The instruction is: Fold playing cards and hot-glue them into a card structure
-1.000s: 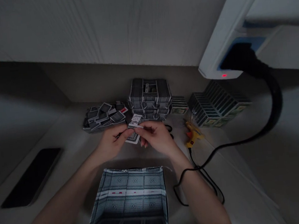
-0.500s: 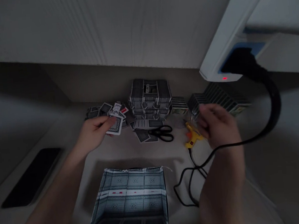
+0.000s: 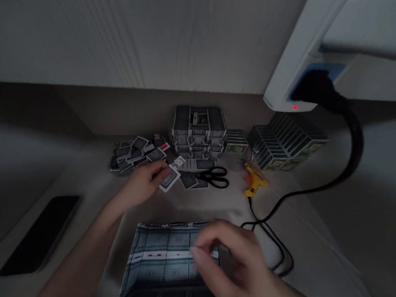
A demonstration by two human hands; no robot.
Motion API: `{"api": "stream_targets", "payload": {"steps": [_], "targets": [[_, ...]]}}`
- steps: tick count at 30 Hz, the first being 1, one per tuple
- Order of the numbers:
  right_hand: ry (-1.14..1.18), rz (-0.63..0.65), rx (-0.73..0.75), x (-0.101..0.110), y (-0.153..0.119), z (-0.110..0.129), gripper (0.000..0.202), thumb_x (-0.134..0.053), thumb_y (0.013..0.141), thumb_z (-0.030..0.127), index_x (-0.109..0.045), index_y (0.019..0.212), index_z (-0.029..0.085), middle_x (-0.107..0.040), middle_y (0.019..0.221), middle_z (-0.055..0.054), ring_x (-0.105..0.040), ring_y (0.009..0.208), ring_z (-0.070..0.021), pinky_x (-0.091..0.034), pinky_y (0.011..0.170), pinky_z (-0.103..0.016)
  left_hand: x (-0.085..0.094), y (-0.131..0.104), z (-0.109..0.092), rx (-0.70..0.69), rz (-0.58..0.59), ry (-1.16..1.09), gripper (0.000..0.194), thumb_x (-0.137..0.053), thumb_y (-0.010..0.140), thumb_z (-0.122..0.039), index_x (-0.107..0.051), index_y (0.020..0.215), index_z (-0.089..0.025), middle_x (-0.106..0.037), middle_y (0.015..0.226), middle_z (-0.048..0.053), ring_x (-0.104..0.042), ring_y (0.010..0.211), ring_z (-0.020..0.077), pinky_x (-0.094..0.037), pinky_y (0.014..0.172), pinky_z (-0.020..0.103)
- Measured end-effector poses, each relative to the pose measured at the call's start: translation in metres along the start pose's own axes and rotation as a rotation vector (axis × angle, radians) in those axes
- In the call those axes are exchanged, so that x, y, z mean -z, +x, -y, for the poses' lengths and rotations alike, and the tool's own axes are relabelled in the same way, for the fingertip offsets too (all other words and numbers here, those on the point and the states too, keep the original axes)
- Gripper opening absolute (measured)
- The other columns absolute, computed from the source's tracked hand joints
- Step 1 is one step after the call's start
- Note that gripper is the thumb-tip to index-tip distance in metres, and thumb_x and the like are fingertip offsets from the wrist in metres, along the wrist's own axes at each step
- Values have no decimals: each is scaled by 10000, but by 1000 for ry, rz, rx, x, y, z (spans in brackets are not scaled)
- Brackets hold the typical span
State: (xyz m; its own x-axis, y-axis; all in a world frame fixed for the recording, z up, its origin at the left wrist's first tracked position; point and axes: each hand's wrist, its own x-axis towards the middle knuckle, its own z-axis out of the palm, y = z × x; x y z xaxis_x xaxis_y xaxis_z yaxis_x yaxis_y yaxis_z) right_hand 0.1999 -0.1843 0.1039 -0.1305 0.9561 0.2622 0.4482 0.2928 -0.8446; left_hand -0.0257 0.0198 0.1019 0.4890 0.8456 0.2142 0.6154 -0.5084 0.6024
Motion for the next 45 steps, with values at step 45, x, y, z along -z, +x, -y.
{"api": "stream_targets", "payload": {"steps": [45], "targets": [[799,-325,-384,-55,100,-102,284,-590,665,247,-672,935,210,-640,1047,-69,-609,847,-199,-493,737,-371,-5,-61,14,101,81,-202,457,-534,765,-381,-507,1193,-222,-544,1226,73,-546,1050,216,-443,841,294]]}}
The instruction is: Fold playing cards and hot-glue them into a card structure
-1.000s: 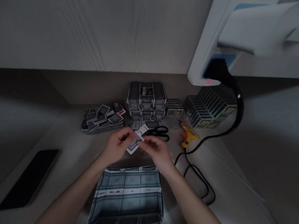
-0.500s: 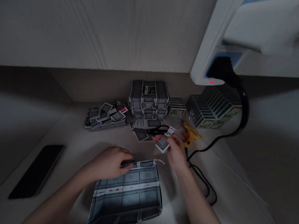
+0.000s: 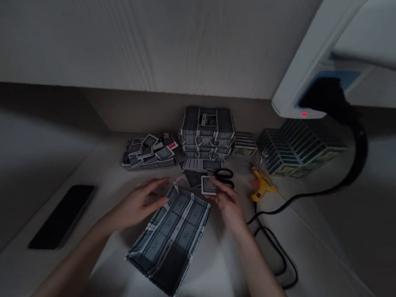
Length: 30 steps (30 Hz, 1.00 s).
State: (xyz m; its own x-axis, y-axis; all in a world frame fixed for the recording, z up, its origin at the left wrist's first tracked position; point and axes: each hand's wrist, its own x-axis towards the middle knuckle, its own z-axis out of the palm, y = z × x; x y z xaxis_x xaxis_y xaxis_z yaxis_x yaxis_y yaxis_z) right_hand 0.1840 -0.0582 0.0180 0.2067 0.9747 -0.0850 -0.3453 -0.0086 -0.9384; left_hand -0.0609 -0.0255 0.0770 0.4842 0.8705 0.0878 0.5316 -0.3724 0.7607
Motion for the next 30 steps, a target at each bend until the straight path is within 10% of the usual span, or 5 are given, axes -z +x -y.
{"api": "stream_targets", "payload": {"steps": [11,22,30], "targets": [[-334,-210,93,1,0,4,246,-667,635,355,-670,797,170,-624,648,6,-519,542,-112,-419,532,-251,-41,37,15,129,-136,-382,239,-510,704,-183,-664,884,-149,-691,919,54,-624,864,184,-465,827,317],[-768,-263,545,16,1,16,237,-530,778,372,-569,641,182,-516,651,-6,-487,665,-149,-391,634,-276,-53,30,28,97,-255,-439,171,-541,739,-273,-591,853,-155,-664,841,42,-605,802,154,-455,770,289],[-864,-254,664,-15,-14,-8,147,-484,824,288,-558,737,195,-540,743,-35,-522,756,-169,-424,709,-309,-59,16,29,149,-289,-455,181,-560,710,-296,-596,822,-159,-644,825,38,-582,779,152,-449,744,276]]}}
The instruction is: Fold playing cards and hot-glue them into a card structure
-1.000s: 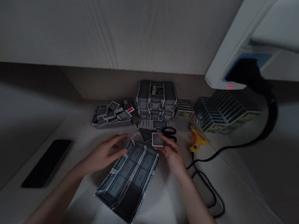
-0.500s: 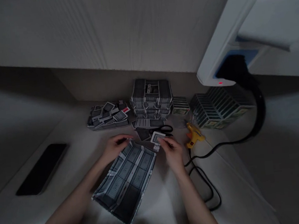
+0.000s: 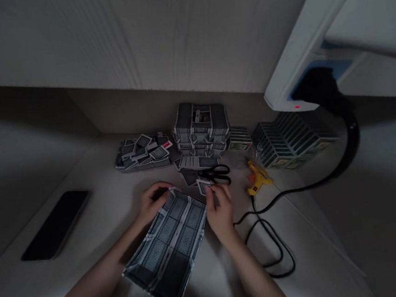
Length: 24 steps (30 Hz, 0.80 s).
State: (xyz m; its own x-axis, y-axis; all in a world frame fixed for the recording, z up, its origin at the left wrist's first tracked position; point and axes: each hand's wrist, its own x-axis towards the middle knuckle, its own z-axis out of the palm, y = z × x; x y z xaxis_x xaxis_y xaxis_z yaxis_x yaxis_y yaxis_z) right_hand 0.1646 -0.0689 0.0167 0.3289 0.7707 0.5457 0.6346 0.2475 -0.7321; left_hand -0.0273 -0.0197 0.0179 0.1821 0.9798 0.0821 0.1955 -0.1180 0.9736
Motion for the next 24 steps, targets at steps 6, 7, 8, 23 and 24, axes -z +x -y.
{"api": "stream_targets", "payload": {"steps": [6,7,8,23,24], "targets": [[11,39,-25,-12,-8,-2,144,-479,828,284,-581,778,195,-554,767,-43,-530,773,-167,-437,718,-319,-9,0,0,53,3,-86,186,-542,710,-326,-613,778,-168,-660,812,38,-586,802,169,-455,757,289],[11,36,-34,-12,-7,-3,150,-479,827,288,-581,771,194,-553,760,-41,-529,763,-166,-437,712,-318,-9,0,1,61,13,-112,197,-543,712,-337,-616,777,-166,-661,812,38,-588,806,170,-455,753,285],[11,38,-40,-13,-7,-3,152,-480,827,289,-582,768,193,-553,754,-40,-528,756,-164,-437,704,-315,-10,0,2,75,22,-137,208,-546,713,-349,-618,775,-164,-664,814,37,-590,806,171,-454,747,282],[0,15,-62,-16,-7,-5,151,-488,828,280,-579,756,184,-552,740,-38,-519,740,-162,-425,685,-301,-18,1,3,176,63,-246,208,-543,730,-377,-602,737,-178,-693,884,39,-617,889,188,-453,825,319],[-3,13,-58,-16,-6,-6,153,-488,827,282,-581,756,183,-553,738,-38,-521,739,-163,-426,682,-300,-18,1,3,171,57,-253,205,-549,728,-375,-599,732,-177,-694,878,37,-620,883,185,-455,818,313]]}}
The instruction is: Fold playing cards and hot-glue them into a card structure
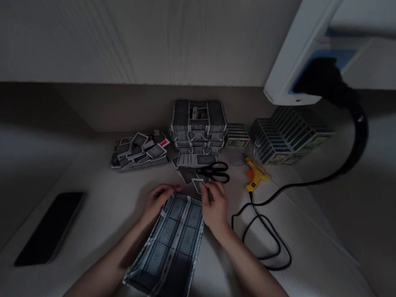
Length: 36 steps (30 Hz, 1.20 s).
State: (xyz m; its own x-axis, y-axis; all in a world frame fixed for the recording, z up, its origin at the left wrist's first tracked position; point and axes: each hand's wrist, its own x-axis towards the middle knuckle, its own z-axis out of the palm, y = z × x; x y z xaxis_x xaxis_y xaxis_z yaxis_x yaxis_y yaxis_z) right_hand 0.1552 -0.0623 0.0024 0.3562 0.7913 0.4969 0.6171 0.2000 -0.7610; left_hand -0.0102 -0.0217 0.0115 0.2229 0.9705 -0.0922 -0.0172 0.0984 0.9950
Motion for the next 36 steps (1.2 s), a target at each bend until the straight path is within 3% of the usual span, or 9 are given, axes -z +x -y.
{"api": "stream_targets", "payload": {"steps": [7,18,30,36], "targets": [[-24,59,76,0,19,-4,173,-496,820,296,-624,808,180,-637,785,-55,-585,764,-172,-457,709,-298,6,-4,-1,-125,-39,114,229,-525,767,-353,-645,806,-162,-696,875,43,-617,862,172,-453,803,283],[-18,575,235,19,43,26,221,-495,827,228,-658,977,232,-694,944,-18,-642,860,-156,-493,768,-273,12,-7,-18,-160,-117,292,140,-585,696,-226,-685,758,-150,-702,764,24,-626,710,139,-470,681,224],[-113,654,250,9,43,42,231,-471,848,232,-659,980,218,-691,950,-35,-632,864,-150,-470,772,-258,13,-7,-18,-151,-152,270,146,-595,694,-258,-680,725,-144,-693,723,28,-612,666,135,-465,643,220],[-290,761,278,4,51,56,246,-462,848,220,-641,1016,229,-683,968,-37,-620,891,-167,-444,764,-257,14,-6,-16,-171,-148,283,153,-596,698,-255,-681,751,-139,-695,740,31,-619,678,138,-467,655,222]]}}
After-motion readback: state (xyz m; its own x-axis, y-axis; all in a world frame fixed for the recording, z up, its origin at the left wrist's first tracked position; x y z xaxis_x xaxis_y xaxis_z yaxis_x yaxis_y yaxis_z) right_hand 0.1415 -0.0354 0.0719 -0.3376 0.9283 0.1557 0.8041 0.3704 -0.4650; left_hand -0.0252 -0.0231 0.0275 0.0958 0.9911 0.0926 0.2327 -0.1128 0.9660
